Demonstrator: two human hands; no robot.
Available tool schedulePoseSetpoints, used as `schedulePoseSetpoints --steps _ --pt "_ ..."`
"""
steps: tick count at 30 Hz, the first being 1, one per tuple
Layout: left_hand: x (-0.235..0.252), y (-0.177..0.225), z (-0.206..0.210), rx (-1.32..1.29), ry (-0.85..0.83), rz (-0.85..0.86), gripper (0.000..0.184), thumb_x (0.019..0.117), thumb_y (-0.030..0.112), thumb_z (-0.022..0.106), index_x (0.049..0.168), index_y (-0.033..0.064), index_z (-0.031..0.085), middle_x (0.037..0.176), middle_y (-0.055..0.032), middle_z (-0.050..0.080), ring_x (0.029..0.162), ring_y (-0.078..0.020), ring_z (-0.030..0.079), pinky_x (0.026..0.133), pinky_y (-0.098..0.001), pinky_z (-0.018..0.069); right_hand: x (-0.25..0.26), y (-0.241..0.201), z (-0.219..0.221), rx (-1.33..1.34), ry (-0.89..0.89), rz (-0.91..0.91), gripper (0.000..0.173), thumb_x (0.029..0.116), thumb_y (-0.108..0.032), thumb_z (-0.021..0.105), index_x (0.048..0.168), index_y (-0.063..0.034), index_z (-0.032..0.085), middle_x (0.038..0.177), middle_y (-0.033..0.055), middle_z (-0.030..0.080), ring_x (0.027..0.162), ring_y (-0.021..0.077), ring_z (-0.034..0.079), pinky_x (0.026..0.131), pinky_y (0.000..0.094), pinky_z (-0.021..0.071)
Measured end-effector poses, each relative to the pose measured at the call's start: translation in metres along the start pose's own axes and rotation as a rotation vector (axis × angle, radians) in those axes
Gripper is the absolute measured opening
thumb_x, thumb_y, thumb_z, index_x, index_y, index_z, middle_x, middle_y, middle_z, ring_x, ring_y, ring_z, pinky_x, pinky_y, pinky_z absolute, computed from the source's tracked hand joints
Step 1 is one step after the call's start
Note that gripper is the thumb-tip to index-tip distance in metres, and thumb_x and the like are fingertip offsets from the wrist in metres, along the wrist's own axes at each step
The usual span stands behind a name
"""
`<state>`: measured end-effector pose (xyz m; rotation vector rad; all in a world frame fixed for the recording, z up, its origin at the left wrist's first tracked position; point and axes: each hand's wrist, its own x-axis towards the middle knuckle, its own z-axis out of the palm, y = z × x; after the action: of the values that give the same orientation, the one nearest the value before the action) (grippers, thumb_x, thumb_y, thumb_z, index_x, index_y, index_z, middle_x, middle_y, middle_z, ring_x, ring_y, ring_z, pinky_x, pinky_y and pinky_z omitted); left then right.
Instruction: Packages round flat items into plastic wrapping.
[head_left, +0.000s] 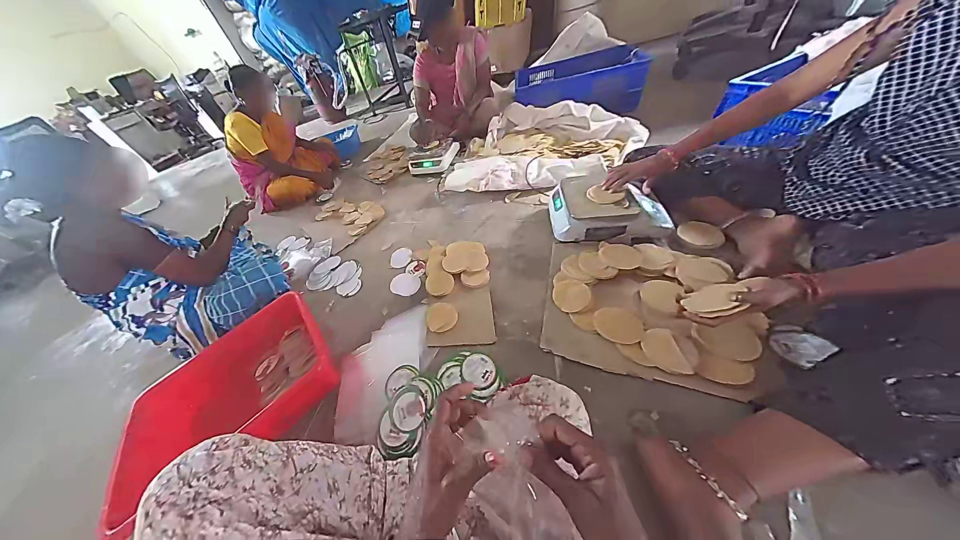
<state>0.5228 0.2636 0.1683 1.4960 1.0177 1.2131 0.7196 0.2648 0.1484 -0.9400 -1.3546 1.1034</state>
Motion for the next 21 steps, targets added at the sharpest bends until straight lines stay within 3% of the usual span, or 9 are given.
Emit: schedulePoseSetpoints --steps 2,4,8,10,12,14,16,18,21 --pt "-0.015 0.003 0.012 -0.255 0.027 -0.205 0.060 0.0894 0.023 0.076 0.137 0.0007 0.047 0.120 0.0005 0.068 0.110 -0.0069 0.065 0.098 -0.0301 0.0546 -0.002 0.004 0.001 0.085 0.097 0.092 0.013 0.0838 -0.009 0.077 0.085 -0.0104 0.065 0.073 -0.0067 0.067 0.067 0.0030 0.065 0.065 0.0237 0.0578" --pt "-0.023 -0.003 0.022 -0.363 0.065 -0.311 0.024 0.0913 0.004 0.070 0.115 0.0063 0.064 0.098 0.0040 0.074 0.092 -0.0055 0.070 0.089 -0.0295 0.0578 -0.005 0.011 0.007 0.195 0.094 0.151 0.017 0.0817 -0.005 0.079 0.085 -0.0109 0.064 0.072 -0.0060 0.066 0.066 0.0040 0.064 0.064 0.0242 0.0572" --pt "-0.011 -0.022 -0.003 -0.231 0.159 -0.198 0.016 0.0977 0.001 0.058 0.103 0.0048 0.072 0.088 0.0027 0.073 0.078 -0.0052 0.068 0.076 -0.0253 0.0584 0.003 0.033 0.022 0.331 -0.006 0.165 0.003 0.0958 -0.015 0.064 0.097 -0.0115 0.064 0.080 -0.0073 0.068 0.071 0.0037 0.064 0.066 0.0239 0.0559" --pt "0.001 -0.034 -0.039 -0.139 0.241 -0.123 0.011 0.0966 0.003 0.061 0.101 0.0012 0.072 0.087 -0.0013 0.073 0.077 -0.0080 0.068 0.073 -0.0263 0.0590 0.024 0.049 0.029 0.219 0.045 0.165 0.013 0.0983 -0.017 0.059 0.100 -0.0058 0.065 0.082 -0.0021 0.070 0.070 0.0081 0.067 0.066 0.0273 0.0592" --pt "0.012 -0.041 -0.077 -0.057 0.366 -0.080 0.009 0.0954 0.004 0.063 0.097 0.0034 0.072 0.083 0.0018 0.073 0.068 -0.0036 0.066 0.062 -0.0207 0.0563 0.054 0.069 0.033 -0.080 0.044 0.205 0.023 0.0967 -0.022 0.061 0.102 -0.0011 0.068 0.083 0.0025 0.071 0.071 0.0108 0.068 0.067 0.0315 0.0585" --pt "0.021 -0.047 -0.115 0.055 0.439 -0.070 0.009 0.0963 0.006 0.062 0.096 0.0037 0.071 0.080 0.0046 0.070 0.061 0.0005 0.060 0.055 -0.0160 0.0498 0.088 0.091 0.040 -0.433 -0.066 0.269 0.028 0.0979 -0.027 0.063 0.105 -0.0012 0.072 0.088 0.0105 0.073 0.080 0.0215 0.071 0.077 0.0447 0.0581" --pt "0.024 -0.056 -0.149 0.190 0.491 -0.102 0.010 0.0961 0.006 0.062 0.099 0.0001 0.069 0.084 0.0025 0.070 0.072 -0.0003 0.064 0.068 -0.0175 0.0534 0.121 0.108 0.055 -0.761 -0.284 0.415 0.032 0.1013 -0.027 0.062 0.118 -0.0009 0.070 0.110 0.0192 0.072 0.106 0.0340 0.068 0.096 0.0548 0.0515" --pt "0.023 -0.077 -0.177 0.257 0.539 -0.123 0.012 0.0952 0.007 0.064 0.102 -0.0010 0.070 0.091 -0.0012 0.073 0.085 -0.0029 0.068 0.081 -0.0212 0.0567 0.143 0.136 0.076 -1.032 -0.472 0.540 0.043 0.0998 -0.027 0.064 0.134 0.0000 0.062 0.136 0.0244 0.061 0.132 0.0414 0.054 0.110 0.0582 0.0413" --pt "0.015 -0.117 -0.203 0.291 0.604 -0.190 0.014 0.0946 0.010 0.067 0.104 0.0011 0.073 0.095 -0.0042 0.074 0.089 -0.0074 0.070 0.086 -0.0288 0.0578 0.150 0.174 0.103 -1.230 -0.524 0.649 0.061 0.0892 -0.021 0.075 0.139 0.0073 0.054 0.149 0.0316 0.045 0.138 0.0496 0.044 0.108 0.0627 0.0436"
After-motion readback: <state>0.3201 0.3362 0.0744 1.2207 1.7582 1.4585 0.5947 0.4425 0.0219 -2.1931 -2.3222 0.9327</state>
